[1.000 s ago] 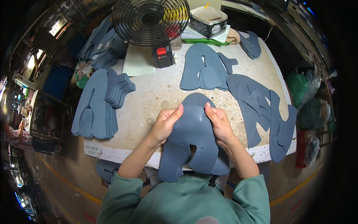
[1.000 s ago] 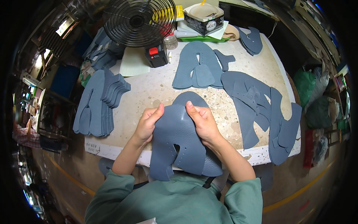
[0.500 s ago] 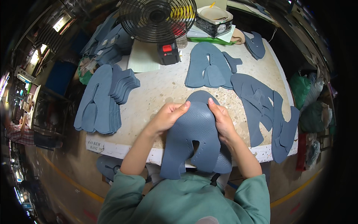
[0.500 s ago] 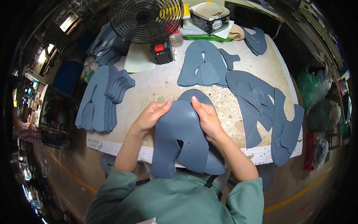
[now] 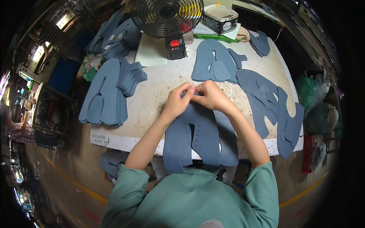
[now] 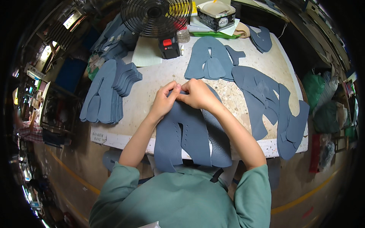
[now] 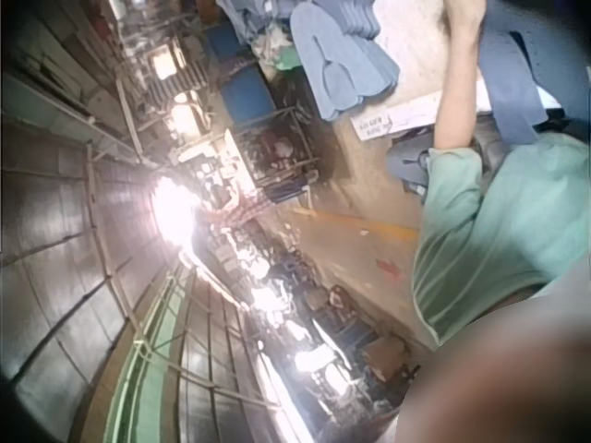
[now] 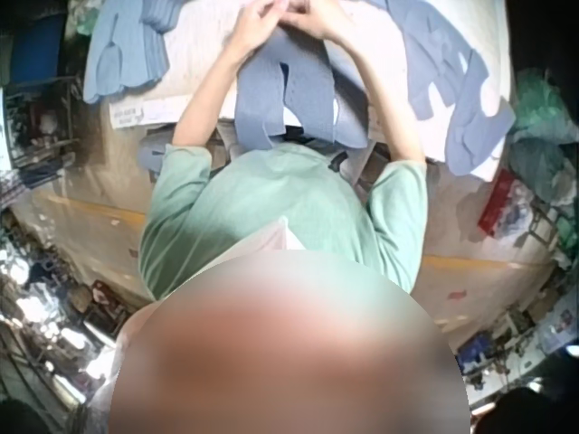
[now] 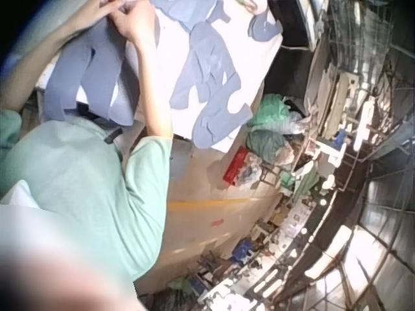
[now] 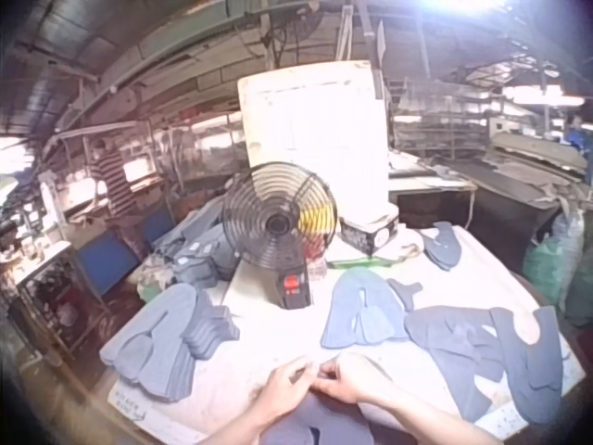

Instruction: The person repeatedly picks up gray fabric pieces from a table, aligns them, and stacks them into a growing pile. The person handles the pieces one at a time, occasionally adjusting their orientation before adding them to the stack.

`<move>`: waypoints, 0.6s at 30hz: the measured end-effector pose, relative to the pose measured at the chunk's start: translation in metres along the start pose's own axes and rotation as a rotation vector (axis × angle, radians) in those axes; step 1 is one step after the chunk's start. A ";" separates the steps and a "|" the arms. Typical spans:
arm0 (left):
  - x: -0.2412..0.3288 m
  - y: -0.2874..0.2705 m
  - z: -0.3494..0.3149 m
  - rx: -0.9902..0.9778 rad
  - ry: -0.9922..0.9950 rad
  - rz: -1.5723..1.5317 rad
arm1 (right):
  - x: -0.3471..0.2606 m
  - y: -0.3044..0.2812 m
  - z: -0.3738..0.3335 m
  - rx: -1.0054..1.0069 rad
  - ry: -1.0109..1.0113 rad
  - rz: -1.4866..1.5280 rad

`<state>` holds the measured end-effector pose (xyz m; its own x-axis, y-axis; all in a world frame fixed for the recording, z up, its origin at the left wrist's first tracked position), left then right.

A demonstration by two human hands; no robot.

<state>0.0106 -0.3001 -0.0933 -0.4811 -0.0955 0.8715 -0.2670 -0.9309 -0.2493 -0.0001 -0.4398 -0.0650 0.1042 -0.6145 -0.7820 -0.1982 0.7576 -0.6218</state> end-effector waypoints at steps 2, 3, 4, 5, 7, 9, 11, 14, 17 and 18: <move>-0.004 -0.003 0.000 0.055 -0.046 -0.008 | 0.002 0.008 0.002 -0.064 0.101 0.233; -0.006 -0.004 0.000 0.080 -0.076 -0.022 | 0.003 0.011 0.001 -0.087 0.097 0.295; -0.009 -0.004 0.000 0.107 -0.106 -0.036 | 0.006 0.013 -0.002 -0.122 0.141 0.341; -0.012 -0.004 0.000 0.131 -0.143 -0.054 | 0.008 0.016 -0.004 -0.159 0.159 0.409; -0.016 -0.006 0.001 0.178 -0.118 -0.071 | 0.011 0.023 -0.008 -0.220 0.227 0.457; -0.019 -0.009 0.003 0.192 -0.105 -0.107 | 0.011 0.028 -0.016 -0.256 0.237 0.548; -0.023 -0.011 0.004 0.200 -0.122 -0.144 | 0.010 0.031 -0.025 -0.285 0.252 0.579; -0.026 -0.016 0.006 0.210 -0.158 -0.166 | 0.008 0.033 -0.044 -0.296 0.292 0.652; -0.026 -0.019 0.008 0.209 -0.153 -0.131 | 0.007 0.035 -0.069 -0.226 0.363 0.621; -0.027 -0.020 0.008 0.204 -0.164 -0.133 | 0.005 0.038 -0.076 -0.193 0.374 0.615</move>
<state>0.0351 -0.2819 -0.1084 -0.3073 -0.0079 0.9516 -0.1374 -0.9891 -0.0526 -0.0809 -0.4308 -0.0887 -0.4125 -0.1517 -0.8982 -0.2846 0.9581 -0.0311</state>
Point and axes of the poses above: each hand's wrist, its own z-axis towards the middle knuckle, its own y-axis out of the palm, x = y × z, the point moved 3 cm from there along z, towards the middle knuckle, and after that the axes turned 8 degrees about y, right-handed, at the moved point
